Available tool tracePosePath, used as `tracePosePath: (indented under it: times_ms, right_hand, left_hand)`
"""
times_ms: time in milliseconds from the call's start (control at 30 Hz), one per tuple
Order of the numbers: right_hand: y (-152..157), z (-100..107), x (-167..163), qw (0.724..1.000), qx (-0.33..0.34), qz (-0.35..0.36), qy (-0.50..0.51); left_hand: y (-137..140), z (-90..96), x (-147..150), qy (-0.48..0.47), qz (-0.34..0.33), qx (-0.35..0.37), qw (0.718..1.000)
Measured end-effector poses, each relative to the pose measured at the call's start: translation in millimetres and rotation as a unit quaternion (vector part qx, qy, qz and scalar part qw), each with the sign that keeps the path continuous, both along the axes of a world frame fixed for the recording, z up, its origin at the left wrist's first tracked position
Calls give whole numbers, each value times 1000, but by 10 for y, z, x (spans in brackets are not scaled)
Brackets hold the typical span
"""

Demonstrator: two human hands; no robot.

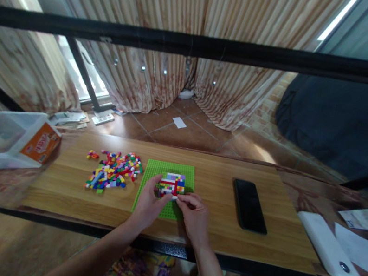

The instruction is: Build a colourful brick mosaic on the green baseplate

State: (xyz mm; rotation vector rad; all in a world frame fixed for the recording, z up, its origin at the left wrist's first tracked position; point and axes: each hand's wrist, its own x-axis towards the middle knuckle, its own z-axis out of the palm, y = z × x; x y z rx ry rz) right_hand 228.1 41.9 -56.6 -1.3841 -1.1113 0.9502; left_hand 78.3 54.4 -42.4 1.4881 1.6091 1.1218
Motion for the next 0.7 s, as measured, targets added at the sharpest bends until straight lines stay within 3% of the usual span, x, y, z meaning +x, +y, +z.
tracePosePath:
  times_ms: [133,233,300,400,600,700]
  right_hand:
    - [-57,14,66,1000,19,19,-16]
    - [-170,-35,222,996,39,-47,-63]
    - [-250,-102,378,986,48,-96,-130]
    - [-325,-229,603,955,61,-112,-269]
    - [-314,-415,689,899,119,-118,-406]
    - [-316,-424,652,887,128,-112,-428]
  left_hand:
    - [-137,25,-245,-15,-9,26,1000]
    - [-233,60,-578,25,-15,40,999]
    - [-250,77,-820,71,-6,42,997]
    - [-176,93,-1081,150,28,52,987]
    - [168,134,-1075,315,-10,105,943]
    - [270,136,-1027,383,-21,104,918]
